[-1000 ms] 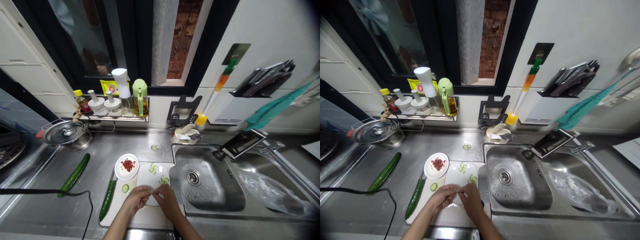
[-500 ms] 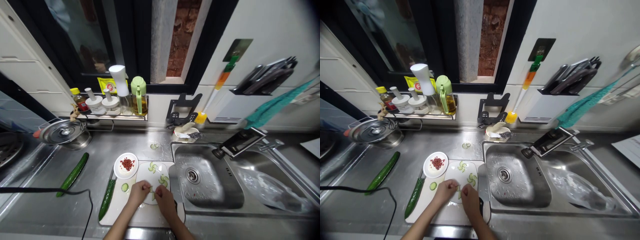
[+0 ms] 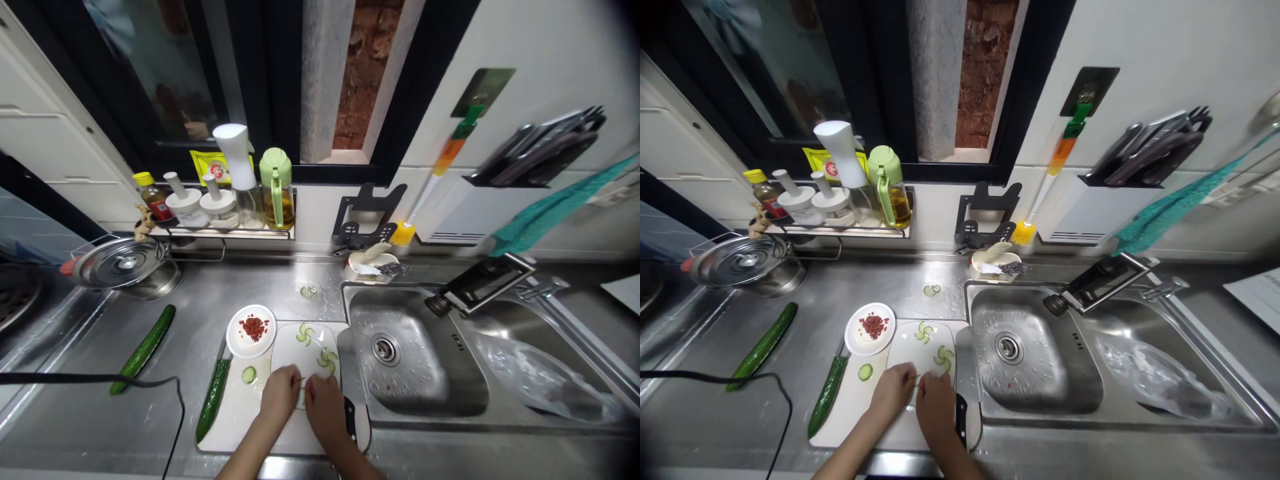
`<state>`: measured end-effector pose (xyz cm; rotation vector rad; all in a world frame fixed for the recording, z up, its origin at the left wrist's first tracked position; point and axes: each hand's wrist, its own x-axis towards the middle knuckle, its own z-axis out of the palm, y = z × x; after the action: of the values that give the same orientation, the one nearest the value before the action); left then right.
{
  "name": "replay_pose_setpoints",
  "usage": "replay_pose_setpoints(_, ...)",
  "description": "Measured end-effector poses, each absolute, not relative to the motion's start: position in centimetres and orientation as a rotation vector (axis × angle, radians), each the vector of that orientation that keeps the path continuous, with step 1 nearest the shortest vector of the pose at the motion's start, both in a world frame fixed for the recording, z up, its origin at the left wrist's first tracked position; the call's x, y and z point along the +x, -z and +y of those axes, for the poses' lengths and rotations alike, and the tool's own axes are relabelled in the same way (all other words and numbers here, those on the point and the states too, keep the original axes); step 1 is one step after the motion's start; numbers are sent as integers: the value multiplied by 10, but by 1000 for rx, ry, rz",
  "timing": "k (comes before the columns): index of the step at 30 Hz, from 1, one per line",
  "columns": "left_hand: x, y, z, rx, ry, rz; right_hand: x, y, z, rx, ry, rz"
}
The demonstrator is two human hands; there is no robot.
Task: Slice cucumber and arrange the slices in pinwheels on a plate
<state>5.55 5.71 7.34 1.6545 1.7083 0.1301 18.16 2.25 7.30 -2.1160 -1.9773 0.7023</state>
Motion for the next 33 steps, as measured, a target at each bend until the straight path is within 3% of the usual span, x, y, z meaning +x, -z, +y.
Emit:
replay_pose_setpoints(7, 54, -73, 52, 1709, -193, 1694, 183, -69, 17, -2020, -558, -2084)
replay_pose_setpoints(15, 55, -71, 52, 1809, -137, 1654, 194, -48, -6, -1580, -328, -2143)
replay_pose_setpoints(33, 56, -71, 52, 1782, -169, 1640, 200, -35, -21, -1585, -126, -2258)
